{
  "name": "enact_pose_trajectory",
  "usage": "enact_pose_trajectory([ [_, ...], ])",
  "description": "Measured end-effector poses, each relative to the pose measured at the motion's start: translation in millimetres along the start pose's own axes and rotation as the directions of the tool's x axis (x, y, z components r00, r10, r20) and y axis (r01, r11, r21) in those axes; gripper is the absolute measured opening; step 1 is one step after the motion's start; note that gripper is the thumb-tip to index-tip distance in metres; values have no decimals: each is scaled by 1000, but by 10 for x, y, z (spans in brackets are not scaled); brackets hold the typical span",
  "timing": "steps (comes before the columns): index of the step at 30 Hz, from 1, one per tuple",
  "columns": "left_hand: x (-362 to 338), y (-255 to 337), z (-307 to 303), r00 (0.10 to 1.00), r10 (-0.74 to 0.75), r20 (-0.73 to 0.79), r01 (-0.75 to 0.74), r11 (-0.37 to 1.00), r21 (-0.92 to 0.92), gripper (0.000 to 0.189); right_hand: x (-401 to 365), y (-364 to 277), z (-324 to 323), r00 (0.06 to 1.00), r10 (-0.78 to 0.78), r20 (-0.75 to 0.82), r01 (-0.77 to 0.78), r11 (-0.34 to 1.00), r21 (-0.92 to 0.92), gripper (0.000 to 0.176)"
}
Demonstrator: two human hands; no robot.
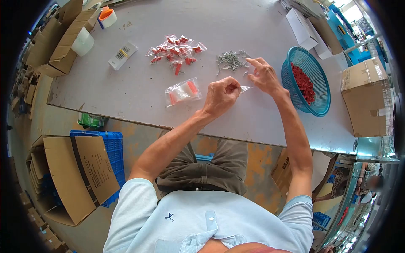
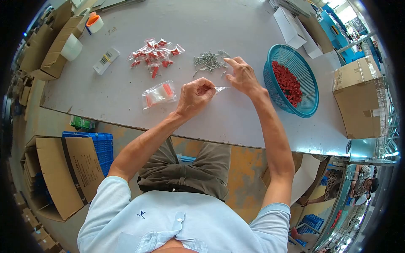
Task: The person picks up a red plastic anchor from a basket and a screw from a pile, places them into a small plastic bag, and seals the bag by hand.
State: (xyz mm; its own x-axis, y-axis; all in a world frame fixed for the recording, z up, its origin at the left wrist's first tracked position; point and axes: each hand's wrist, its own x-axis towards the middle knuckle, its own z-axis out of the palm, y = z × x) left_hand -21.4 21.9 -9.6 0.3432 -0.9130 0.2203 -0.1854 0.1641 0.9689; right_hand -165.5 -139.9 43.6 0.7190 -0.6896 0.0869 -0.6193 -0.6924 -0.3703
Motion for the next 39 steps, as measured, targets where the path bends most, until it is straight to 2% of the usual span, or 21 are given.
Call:
enact_pose_trajectory([
  [2,-3,-37,9,1000,13,-10,-13,1000,-11,7,180,9,50,995,-91,42,92,996,-6,49],
  [5,9,-36,0,1000,22,-16,-22,1000,-21,7,370,-1,84,982,-145,122,148,989,-18,44],
  [8,9,-38,-5,1000,10,-16,-11,999,-30,7,454,-86,84,982,-119,145,131,988,-80,35],
  [12,30,-29,-5,1000,-13,-23,12,999,-47,8,481,-74,120,978,-172,121,181,982,-62,22],
  [14,38,-20,-11,999,-27,-28,26,999,-41,8,457,-96,152,970,-232,71,241,958,-154,12],
  [18,40,-24,-7,998,-18,-59,15,999,-47,8,456,-82,178,954,-290,76,299,934,-196,8],
  [21,53,-27,-14,996,-13,-93,10,999,-32,8,437,-78,197,946,-324,13,320,929,-185,8],
  [23,45,-19,-24,993,-12,-121,10,1000,-18,8,421,-73,188,965,-250,-80,250,968,-4,9],
  [24,51,-6,-31,989,-22,-146,20,1000,-17,7,405,-81,183,964,-253,-77,253,967,-4,9],
  [26,67,17,-43,984,-34,-172,31,999,-20,7,363,-89,167,982,-118,-148,141,977,158,10],
  [27,73,23,-46,981,-49,-189,46,999,-22,7,359,-62,163,983,-117,-145,140,978,157,10],
  [28,81,25,-48,976,-64,-206,60,998,-24,7,351,-27,157,995,-7,-102,46,923,382,12],
  [29,76,22,-48,976,-70,-206,66,997,-29,7,323,7,161,995,92,-31,-57,812,581,14],
  [30,88,20,-57,973,-79,-215,73,997,-33,7,299,21,150,996,91,-26,-60,813,579,14],
  [32,88,26,-84,971,-87,-224,81,996,-40,7,223,37,121,975,208,78,-177,513,840,13],
  [33,93,30,-96,968,-98,-231,93,995,-35,7,174,49,124,975,208,77,-176,517,837,13],
  [35,124,35,-101,965,-105,-242,99,994,-38,7,53,89,135,965,208,158,-203,216,955,12],
  [39,105,63,-120,959,-136,-250,133,991,-27,8,-259,-67,154,972,173,158,-188,170,967,12],
])
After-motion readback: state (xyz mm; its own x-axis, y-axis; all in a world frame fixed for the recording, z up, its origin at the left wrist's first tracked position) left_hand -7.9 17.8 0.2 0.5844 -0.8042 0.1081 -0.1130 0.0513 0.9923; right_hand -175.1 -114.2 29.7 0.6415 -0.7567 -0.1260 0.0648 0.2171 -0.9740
